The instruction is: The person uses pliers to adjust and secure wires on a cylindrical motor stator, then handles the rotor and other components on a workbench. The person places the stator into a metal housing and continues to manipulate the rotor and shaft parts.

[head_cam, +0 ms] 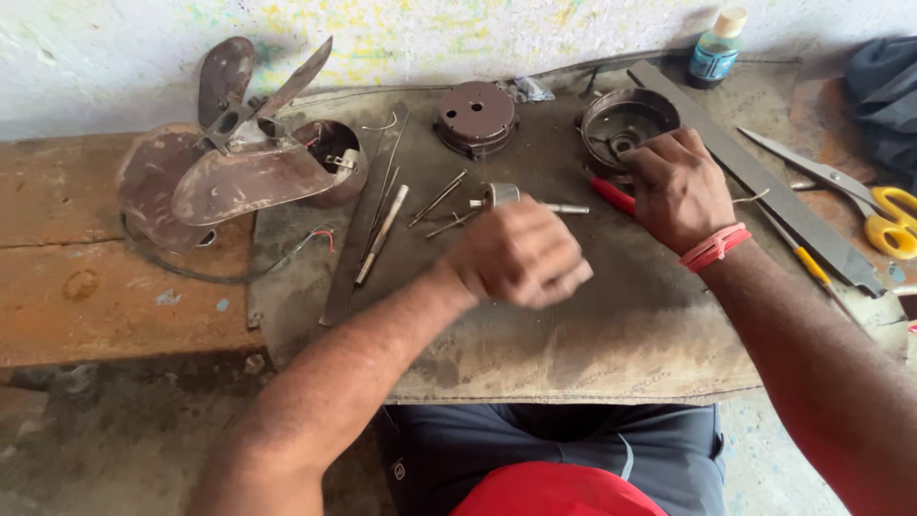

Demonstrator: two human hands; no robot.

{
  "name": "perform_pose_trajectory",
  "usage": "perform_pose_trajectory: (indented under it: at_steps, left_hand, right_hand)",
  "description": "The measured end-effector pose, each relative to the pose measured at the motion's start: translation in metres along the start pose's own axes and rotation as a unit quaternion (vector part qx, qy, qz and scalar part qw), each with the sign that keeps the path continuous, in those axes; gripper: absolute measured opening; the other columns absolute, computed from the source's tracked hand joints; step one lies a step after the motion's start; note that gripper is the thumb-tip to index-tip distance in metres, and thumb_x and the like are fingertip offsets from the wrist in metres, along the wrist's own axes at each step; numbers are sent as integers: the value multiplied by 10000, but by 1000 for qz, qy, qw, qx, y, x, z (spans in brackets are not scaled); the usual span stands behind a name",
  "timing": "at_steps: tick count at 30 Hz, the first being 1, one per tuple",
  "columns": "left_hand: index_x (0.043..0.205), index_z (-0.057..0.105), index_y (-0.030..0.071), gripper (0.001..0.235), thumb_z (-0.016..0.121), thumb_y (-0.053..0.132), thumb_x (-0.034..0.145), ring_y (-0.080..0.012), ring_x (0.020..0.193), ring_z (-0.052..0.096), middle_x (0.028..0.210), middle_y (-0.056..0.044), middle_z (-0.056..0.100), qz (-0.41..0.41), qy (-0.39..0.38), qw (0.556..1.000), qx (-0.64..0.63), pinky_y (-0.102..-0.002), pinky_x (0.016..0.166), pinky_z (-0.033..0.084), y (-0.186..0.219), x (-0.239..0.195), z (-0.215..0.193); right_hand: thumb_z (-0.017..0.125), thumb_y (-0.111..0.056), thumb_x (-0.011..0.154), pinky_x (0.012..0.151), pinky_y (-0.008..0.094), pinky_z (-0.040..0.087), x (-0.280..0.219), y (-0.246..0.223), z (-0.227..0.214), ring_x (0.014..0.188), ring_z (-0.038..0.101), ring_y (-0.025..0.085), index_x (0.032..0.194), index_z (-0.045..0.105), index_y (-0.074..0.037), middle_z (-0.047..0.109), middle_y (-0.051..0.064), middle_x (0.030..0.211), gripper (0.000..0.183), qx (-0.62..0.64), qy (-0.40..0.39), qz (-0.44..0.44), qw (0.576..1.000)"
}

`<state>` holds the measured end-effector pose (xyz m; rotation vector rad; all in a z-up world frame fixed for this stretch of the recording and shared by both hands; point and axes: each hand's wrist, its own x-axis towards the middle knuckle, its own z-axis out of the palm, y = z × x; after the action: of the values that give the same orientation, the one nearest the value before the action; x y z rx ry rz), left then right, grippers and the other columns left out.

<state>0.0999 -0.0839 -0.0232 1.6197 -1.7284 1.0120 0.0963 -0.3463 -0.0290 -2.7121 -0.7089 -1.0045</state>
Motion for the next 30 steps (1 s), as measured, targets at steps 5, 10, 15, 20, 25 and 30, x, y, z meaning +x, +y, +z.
perform_pose_trajectory:
  at_steps: [5, 10, 15, 20, 25, 30]
  left_hand:
    - [772, 614, 76, 230, 762, 182, 912, -221, 677, 600, 724, -50, 597, -50, -79, 992, -82, -395, 637, 500, 47, 16, 5]
    - [873, 640, 90, 118, 713, 154, 940, -245, 788, 663, 833, -70, 654, -287, 46, 957, -11, -385, 722, 539, -7, -2, -11]
    - [930, 715, 100, 117, 743, 214, 921, -196, 796, 754, 891, -64, 766, -521, -15, 853, -36, -324, 703, 608, -107, -5, 0]
    - [1070, 730, 71, 459, 802, 464, 845, -341, 1053, 672, 1099, -155, 730, -574, -183, 786, 140, -484, 890, 535, -175, 20, 44]
    - [1227, 679, 63, 688, 683, 660, 886, -352, 1124, 662, 1209, -173, 700, -627, -372, 653, 204, -525, 953, 497, -200, 39, 87]
    - [1232, 719, 99, 387, 618, 372, 977, -328, 1194, 662, 1266, -167, 699, -643, -367, 635, 218, -518, 987, 504, -215, 37, 112]
  right_hand:
    - [748, 4, 866, 972, 441, 529, -22, -14, -20, 1118, 621, 368, 1171, 704, -29, 701, 163, 1181, 310, 51, 66, 19, 996]
    - [753, -50, 902, 789, 423, 526, -50, -39, -38, 893, 661, 310, 1101, 700, -29, 704, 133, 1051, 207, 123, 25, 93, 988]
    - [764, -133, 849, 616, 438, 515, -67, -62, -31, 709, 643, 328, 923, 709, -63, 633, 120, 808, 115, 108, -36, 113, 987]
    - [749, -118, 861, 628, 437, 512, -65, -66, -31, 716, 640, 333, 871, 690, -59, 618, 115, 782, 85, 109, -3, 134, 985]
    - [737, -88, 847, 637, 425, 522, -64, -64, -34, 723, 647, 322, 868, 686, -56, 630, 106, 792, 63, 135, 26, 134, 981]
    - [747, -82, 825, 628, 416, 523, -64, -59, -33, 710, 646, 314, 879, 705, -51, 632, 111, 780, 75, 160, 3, 154, 975]
